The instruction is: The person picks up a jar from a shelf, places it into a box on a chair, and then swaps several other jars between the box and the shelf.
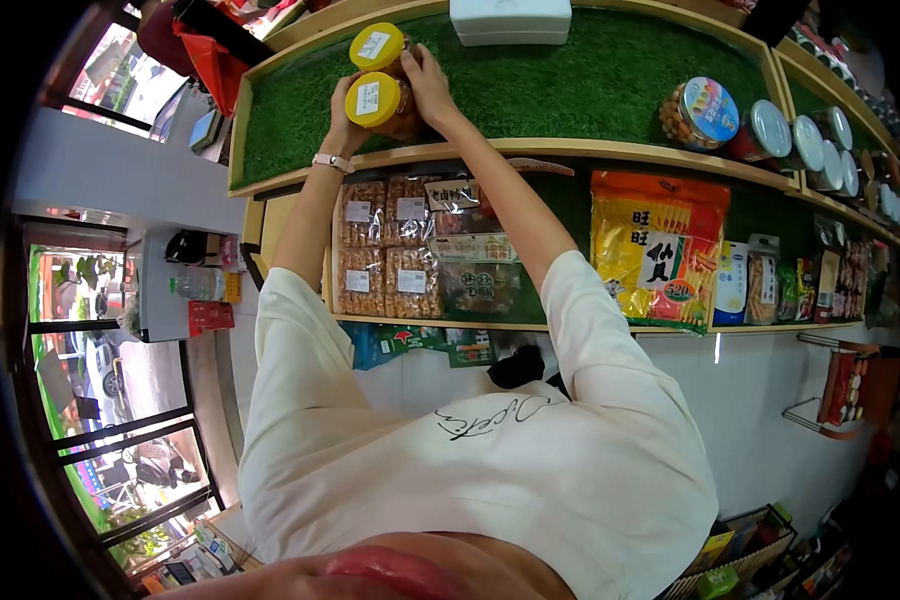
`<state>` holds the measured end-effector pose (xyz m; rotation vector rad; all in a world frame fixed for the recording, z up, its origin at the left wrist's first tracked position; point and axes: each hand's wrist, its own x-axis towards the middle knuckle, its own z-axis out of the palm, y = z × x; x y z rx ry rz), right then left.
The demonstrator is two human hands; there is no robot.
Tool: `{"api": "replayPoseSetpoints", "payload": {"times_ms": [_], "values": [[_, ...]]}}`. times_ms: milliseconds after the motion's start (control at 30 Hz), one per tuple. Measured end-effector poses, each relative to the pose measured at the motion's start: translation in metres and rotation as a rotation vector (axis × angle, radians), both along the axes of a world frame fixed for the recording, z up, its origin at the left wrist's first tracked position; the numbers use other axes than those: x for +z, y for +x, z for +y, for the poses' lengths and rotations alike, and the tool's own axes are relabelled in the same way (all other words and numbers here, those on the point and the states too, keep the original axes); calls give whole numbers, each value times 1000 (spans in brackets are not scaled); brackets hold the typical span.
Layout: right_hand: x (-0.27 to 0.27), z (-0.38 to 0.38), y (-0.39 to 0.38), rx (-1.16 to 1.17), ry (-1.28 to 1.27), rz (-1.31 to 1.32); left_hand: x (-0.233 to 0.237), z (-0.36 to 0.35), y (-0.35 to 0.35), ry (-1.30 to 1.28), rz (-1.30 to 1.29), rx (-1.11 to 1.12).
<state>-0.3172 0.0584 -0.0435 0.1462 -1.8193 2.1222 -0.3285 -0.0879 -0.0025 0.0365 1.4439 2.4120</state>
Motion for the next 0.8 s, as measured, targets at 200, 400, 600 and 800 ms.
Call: {"api": "replayPoseSetpoints", "payload": {"times_ms": [200, 400, 600, 800], "values": [[1, 6, 18, -157, 113, -36, -14, 15, 4, -142, 28, -43], [-9, 11, 22, -22, -100, 34, -19, 16, 3, -10, -40, -20], [11, 30, 54, 12, -60, -200, -20, 10, 23, 125, -12, 43], [25, 78, 112, 56, -28, -155, -27, -8, 57, -4, 310, 154]]}}
